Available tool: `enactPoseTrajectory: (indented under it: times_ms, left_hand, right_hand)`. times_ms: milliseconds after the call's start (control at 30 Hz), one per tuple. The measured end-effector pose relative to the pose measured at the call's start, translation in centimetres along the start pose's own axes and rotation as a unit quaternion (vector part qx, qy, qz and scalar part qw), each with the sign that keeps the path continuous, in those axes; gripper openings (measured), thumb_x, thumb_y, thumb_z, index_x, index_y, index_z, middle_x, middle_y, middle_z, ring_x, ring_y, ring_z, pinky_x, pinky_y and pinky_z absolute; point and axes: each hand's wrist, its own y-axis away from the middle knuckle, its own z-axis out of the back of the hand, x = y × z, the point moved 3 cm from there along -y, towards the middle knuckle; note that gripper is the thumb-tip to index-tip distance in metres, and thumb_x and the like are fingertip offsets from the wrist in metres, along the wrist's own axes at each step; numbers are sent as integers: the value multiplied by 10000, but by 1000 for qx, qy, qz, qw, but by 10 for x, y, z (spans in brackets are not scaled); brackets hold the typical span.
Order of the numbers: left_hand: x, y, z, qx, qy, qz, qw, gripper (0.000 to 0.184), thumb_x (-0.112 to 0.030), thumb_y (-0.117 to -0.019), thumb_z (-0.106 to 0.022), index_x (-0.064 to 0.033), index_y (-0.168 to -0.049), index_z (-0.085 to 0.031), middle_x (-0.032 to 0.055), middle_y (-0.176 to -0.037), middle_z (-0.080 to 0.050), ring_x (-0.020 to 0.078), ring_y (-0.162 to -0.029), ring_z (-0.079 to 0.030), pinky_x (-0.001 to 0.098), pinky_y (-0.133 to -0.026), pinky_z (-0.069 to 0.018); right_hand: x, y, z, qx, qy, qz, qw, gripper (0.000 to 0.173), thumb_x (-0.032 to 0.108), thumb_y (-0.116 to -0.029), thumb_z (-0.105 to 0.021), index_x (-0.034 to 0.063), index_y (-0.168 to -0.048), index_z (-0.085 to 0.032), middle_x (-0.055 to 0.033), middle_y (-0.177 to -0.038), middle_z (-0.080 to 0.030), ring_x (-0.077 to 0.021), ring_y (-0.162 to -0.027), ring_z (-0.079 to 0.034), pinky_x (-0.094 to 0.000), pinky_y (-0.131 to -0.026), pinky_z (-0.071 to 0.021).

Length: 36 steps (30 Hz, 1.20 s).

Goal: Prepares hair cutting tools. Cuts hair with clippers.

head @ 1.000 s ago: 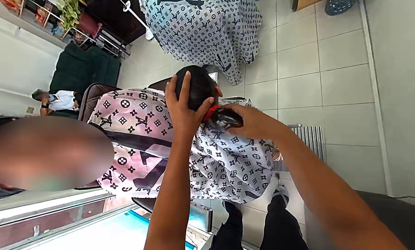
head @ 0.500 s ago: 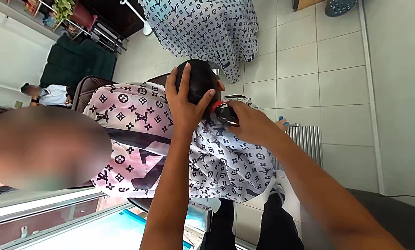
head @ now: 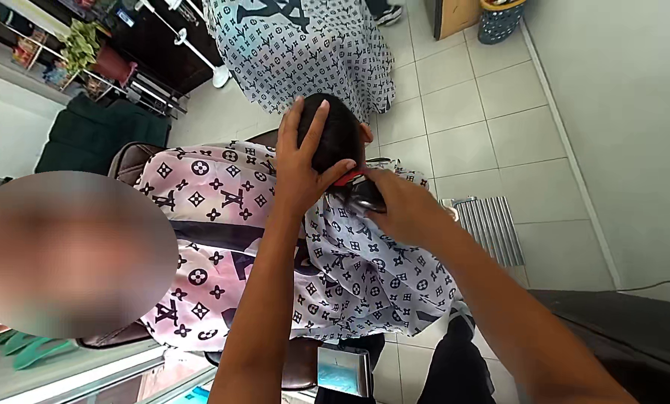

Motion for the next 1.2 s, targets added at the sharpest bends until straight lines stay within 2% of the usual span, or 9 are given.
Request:
enactPoseTrajectory:
  times_ms: [100,200,267,500,633,800,967,1133,1200]
  left_hand:
    - [-1,1,-2,-4,-11,-7,1000,876,-678,-869,-670,-139,-1536,-488,275,-1594,-364,443,-1488,-335,583,-1207,-285]
    - [-2,-2,-1,0,-12,-12,1000,869,-679,-877,-660,-145,-1539,-484,257,-1598,-367,424,-1495,-330,569,-1219,-270]
    - [-1,-3,-1,-1,-9,-18,1000,869,-672,-879,-662,-139,-1541,-481,259,-1592,-375,422,-1490,-339,558,-1221,-272]
    - [1,-3,2,8,-1,-25,1000,892,-663,-855,-699,-159,-1553,-466,266,-1593,-367,429,-1482,-348,558,-1216,-284]
    - [1,0,3,0,14,-21,1000,899,-657,-833,-723,-163,-1545,-480,261,-1591,-376,448,-1476,-350,583,-1208,-292]
    - [1,6,4,-29,34,-32,998,882,-640,-799,-764,-190,-1518,-523,248,-1567,-418,461,-1439,-393,636,-1112,-387]
    - [0,17,12,-33,35,-26,998,898,-675,-752,-777,-233,-1500,-549,217,-1580,-422,473,-1453,-373,667,-1062,-413]
    - [-16,31,4,-74,29,-6,997,898,-690,-713,-802,-290,-1482,-567,196,-1594,-416,467,-1478,-342,731,-1092,-345]
    - [-27,39,11,-49,14,1,999,913,-676,-696,-822,-329,-1494,-545,187,-1619,-374,462,-1501,-296,759,-1095,-314]
  right_hand:
    - [4,5,-9,-4,7,22,1000,648,179,-882,-768,16,-1446,-494,-188,-1323,-619,-357,-1151,-648,-541,-936,-544]
    - [-5,10,-3,-28,37,-61,997,658,129,-880,-774,-15,-1451,-481,-235,-1312,-608,-416,-1117,-654,-601,-886,-552]
    - [-5,10,0,-38,49,-92,994,673,123,-877,-782,-23,-1455,-469,-244,-1298,-604,-430,-1105,-651,-597,-872,-552]
    - [30,11,-37,-74,32,-46,996,657,157,-862,-791,-12,-1427,-501,-209,-1292,-623,-382,-1113,-660,-548,-883,-568]
    - [32,24,-36,-107,20,-145,983,687,132,-878,-783,-4,-1469,-460,-255,-1329,-594,-440,-1157,-631,-637,-913,-533]
    - [55,24,-60,-137,14,-151,979,685,154,-890,-774,22,-1480,-451,-242,-1325,-600,-431,-1122,-649,-638,-891,-535]
    - [87,79,-79,-171,18,-214,962,650,216,-887,-755,-26,-1437,-507,-275,-1323,-606,-436,-1175,-628,-609,-951,-526]
    - [129,151,-74,-158,39,-231,959,655,202,-847,-755,-73,-1393,-518,-317,-1307,-598,-472,-1195,-605,-612,-1006,-492]
    - [159,169,-66,-128,15,-241,962,689,161,-835,-769,-117,-1397,-482,-362,-1300,-579,-500,-1185,-598,-622,-1008,-482]
